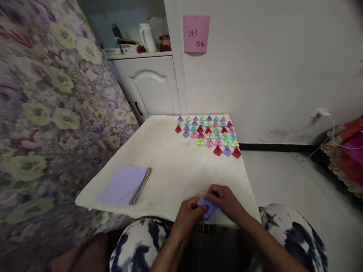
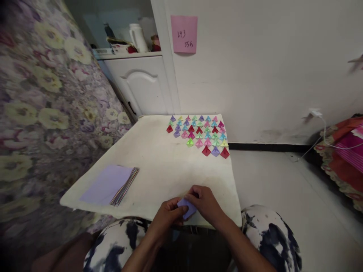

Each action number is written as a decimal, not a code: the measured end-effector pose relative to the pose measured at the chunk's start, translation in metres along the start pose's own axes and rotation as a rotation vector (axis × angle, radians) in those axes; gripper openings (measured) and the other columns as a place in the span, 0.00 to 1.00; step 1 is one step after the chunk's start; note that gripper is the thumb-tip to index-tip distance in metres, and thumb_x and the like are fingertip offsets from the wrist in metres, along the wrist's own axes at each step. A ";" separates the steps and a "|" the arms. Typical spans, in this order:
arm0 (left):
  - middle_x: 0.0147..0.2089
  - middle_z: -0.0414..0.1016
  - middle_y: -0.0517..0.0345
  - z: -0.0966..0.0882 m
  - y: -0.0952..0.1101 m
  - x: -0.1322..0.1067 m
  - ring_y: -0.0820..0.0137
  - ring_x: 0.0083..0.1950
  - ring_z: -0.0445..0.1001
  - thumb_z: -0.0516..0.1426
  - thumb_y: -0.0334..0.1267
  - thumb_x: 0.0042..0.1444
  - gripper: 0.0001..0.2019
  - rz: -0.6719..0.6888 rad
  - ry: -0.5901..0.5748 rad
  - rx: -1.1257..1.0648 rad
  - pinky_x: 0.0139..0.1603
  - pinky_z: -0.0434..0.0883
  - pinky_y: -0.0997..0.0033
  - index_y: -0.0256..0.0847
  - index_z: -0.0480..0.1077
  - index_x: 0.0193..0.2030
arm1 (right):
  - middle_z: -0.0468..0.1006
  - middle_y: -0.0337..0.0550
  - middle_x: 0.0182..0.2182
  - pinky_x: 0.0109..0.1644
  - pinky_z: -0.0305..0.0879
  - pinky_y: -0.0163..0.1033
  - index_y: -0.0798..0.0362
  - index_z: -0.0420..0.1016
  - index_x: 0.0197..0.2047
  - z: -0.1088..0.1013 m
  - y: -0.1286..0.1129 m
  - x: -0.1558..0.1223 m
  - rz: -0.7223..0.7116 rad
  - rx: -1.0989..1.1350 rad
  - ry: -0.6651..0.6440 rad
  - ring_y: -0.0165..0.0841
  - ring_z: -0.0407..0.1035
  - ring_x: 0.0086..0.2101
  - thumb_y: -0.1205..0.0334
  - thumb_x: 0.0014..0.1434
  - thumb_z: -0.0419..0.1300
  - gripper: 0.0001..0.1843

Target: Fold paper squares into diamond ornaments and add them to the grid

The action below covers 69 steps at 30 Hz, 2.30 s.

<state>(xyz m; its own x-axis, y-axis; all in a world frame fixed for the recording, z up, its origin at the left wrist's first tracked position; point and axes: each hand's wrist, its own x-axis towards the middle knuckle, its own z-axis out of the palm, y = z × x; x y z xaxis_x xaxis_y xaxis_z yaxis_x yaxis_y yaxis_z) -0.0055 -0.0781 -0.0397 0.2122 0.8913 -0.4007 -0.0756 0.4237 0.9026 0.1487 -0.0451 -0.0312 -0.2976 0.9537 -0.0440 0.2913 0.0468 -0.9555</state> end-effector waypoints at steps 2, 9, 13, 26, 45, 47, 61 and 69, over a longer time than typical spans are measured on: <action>0.20 0.71 0.62 0.000 0.001 -0.002 0.77 0.19 0.64 0.63 0.41 0.42 0.11 0.002 0.001 0.004 0.20 0.61 0.78 0.34 0.71 0.26 | 0.66 0.33 0.18 0.25 0.53 0.30 0.56 0.70 0.23 0.001 0.000 -0.002 -0.012 -0.001 -0.010 0.26 0.59 0.22 0.62 0.52 0.59 0.09; 0.18 0.70 0.60 0.000 0.002 -0.004 0.76 0.18 0.64 0.63 0.42 0.43 0.12 0.028 0.036 0.008 0.21 0.60 0.77 0.33 0.73 0.25 | 0.70 0.35 0.20 0.27 0.56 0.31 0.56 0.72 0.25 0.001 -0.003 -0.003 -0.019 0.014 -0.014 0.28 0.62 0.23 0.60 0.53 0.59 0.09; 0.18 0.69 0.62 -0.001 0.003 -0.001 0.77 0.19 0.63 0.63 0.42 0.43 0.12 0.062 0.115 -0.032 0.21 0.59 0.78 0.33 0.72 0.23 | 0.74 0.39 0.25 0.32 0.61 0.33 0.56 0.73 0.31 -0.003 -0.005 -0.005 -0.034 0.052 -0.001 0.30 0.67 0.28 0.58 0.56 0.56 0.10; 0.22 0.67 0.63 -0.003 0.004 -0.006 0.79 0.21 0.62 0.61 0.40 0.47 0.09 0.096 0.230 -0.323 0.22 0.59 0.80 0.35 0.70 0.28 | 0.70 0.38 0.32 0.31 0.66 0.33 0.49 0.69 0.44 0.020 -0.006 -0.025 -0.258 0.022 0.015 0.27 0.68 0.25 0.72 0.55 0.52 0.15; 0.21 0.70 0.61 -0.001 0.026 -0.029 0.79 0.16 0.65 0.59 0.36 0.50 0.06 0.052 -0.059 -0.332 0.18 0.63 0.81 0.36 0.69 0.30 | 0.74 0.42 0.34 0.38 0.66 0.36 0.47 0.75 0.39 0.002 -0.012 -0.025 -0.444 -0.012 -0.039 0.32 0.70 0.35 0.69 0.56 0.57 0.10; 0.20 0.70 0.61 0.001 0.027 -0.031 0.79 0.16 0.66 0.58 0.37 0.51 0.06 0.045 -0.073 -0.321 0.18 0.63 0.82 0.36 0.68 0.30 | 0.74 0.41 0.33 0.37 0.66 0.36 0.47 0.75 0.39 0.000 -0.012 -0.025 -0.445 0.005 -0.044 0.32 0.70 0.34 0.69 0.56 0.58 0.10; 0.17 0.73 0.59 0.005 0.032 -0.036 0.77 0.11 0.64 0.55 0.42 0.54 0.09 0.014 -0.119 -0.282 0.11 0.58 0.83 0.38 0.62 0.31 | 0.72 0.42 0.33 0.37 0.66 0.36 0.47 0.76 0.36 -0.006 -0.012 -0.024 -0.457 -0.008 -0.104 0.32 0.70 0.33 0.65 0.56 0.59 0.06; 0.18 0.74 0.57 0.007 0.034 -0.037 0.76 0.11 0.65 0.54 0.48 0.53 0.13 0.005 -0.103 -0.216 0.10 0.54 0.82 0.39 0.60 0.31 | 0.72 0.40 0.31 0.35 0.64 0.35 0.49 0.76 0.33 0.000 -0.014 -0.025 -0.386 0.030 -0.057 0.31 0.69 0.31 0.64 0.54 0.60 0.04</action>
<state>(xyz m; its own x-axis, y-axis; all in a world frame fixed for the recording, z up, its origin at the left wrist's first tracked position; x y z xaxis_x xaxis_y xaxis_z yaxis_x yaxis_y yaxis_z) -0.0088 -0.0982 0.0069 0.3083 0.8770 -0.3685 -0.2810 0.4541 0.8455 0.1524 -0.0693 -0.0168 -0.4304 0.8497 0.3047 0.1221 0.3893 -0.9130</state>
